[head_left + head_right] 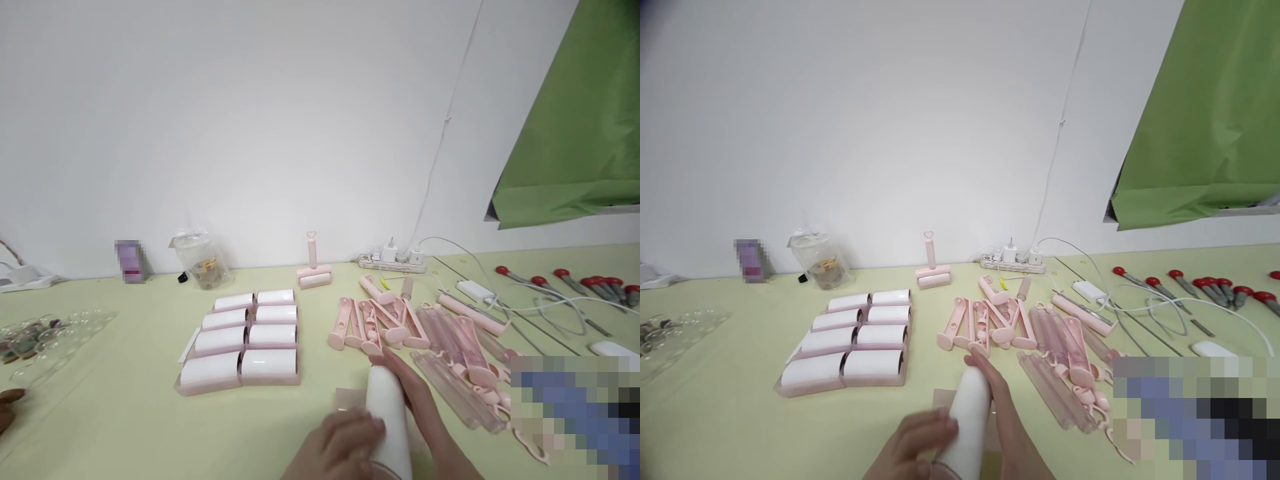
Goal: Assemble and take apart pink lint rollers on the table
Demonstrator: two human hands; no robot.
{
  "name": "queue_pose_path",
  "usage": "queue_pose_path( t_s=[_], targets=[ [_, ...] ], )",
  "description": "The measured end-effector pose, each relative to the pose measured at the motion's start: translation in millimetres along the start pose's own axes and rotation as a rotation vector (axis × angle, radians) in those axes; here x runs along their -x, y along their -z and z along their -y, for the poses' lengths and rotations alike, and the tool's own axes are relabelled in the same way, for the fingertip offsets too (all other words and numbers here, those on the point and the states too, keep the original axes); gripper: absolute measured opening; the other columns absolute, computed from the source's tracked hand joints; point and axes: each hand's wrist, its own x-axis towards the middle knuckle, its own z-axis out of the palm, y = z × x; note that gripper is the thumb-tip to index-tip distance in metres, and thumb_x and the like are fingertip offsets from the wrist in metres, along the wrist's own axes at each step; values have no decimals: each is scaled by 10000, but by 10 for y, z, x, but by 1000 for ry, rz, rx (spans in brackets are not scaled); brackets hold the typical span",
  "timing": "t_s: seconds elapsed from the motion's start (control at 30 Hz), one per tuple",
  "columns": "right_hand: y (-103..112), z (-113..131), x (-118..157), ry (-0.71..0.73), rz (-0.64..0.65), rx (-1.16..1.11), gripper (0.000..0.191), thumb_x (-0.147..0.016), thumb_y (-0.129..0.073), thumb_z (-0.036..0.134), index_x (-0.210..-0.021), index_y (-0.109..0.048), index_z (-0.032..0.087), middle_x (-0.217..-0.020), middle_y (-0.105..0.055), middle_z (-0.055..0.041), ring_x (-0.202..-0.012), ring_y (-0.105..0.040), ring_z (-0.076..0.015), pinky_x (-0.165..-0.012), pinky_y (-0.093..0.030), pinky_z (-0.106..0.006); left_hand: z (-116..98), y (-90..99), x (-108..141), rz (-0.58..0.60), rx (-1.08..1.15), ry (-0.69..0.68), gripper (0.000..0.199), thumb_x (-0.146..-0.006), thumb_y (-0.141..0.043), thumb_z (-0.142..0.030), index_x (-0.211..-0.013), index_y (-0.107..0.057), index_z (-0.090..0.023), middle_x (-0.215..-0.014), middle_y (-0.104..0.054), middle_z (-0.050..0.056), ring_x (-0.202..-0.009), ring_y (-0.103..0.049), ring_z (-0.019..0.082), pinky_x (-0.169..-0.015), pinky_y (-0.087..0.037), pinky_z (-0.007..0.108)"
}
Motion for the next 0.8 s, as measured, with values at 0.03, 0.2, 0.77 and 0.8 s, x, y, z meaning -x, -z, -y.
queue_pose_path(
  t_s=[0.03, 0.2, 0.77, 0.8],
  targets=[
    [14, 15, 0, 79, 3, 66, 682, -616, -638, 406, -1244, -398, 295, -1243, -466, -68, -1179, -370, -335, -912, -392, -453, -51, -5, -61, -14, 66, 20, 529, -656, -616, -490, -1132, -491, -294, -1019, -619, 99, -942, -567, 271, -737, -505, 394],
    [-112, 429, 25, 462, 208, 338, 970, -516, -691, 281, -1350, -197, 236, -1384, -268, -109, -1249, -226, -364, -958, -314, -476, -170, -28, -233, -26, 360, 79, 802, -662, -559, -577, -1293, -124, -341, -1146, -531, 102, -861, -590, 234, -606, -492, 318],
    [-80, 347, -1076, 255, 176, 431, 186, -650, -598, 402, -687, -574, 221, -987, -594, -88, -1070, -433, -319, -912, -271, -530, -475, -50, -209, -208, 437, 48, 422, -781, -473, -426, -1135, -268, -323, -789, -519, -10, -427, -503, 80, -335, -441, 198],
    [-54, 368, -1086, 233, 143, 371, 204, -697, -547, 418, -754, -567, 223, -958, -597, -86, -1028, -471, -300, -884, -319, -513, -474, -44, -208, -211, 433, 46, 434, -777, -479, -429, -1139, -263, -325, -789, -518, -10, -430, -504, 84, -336, -440, 202]
  ],
)
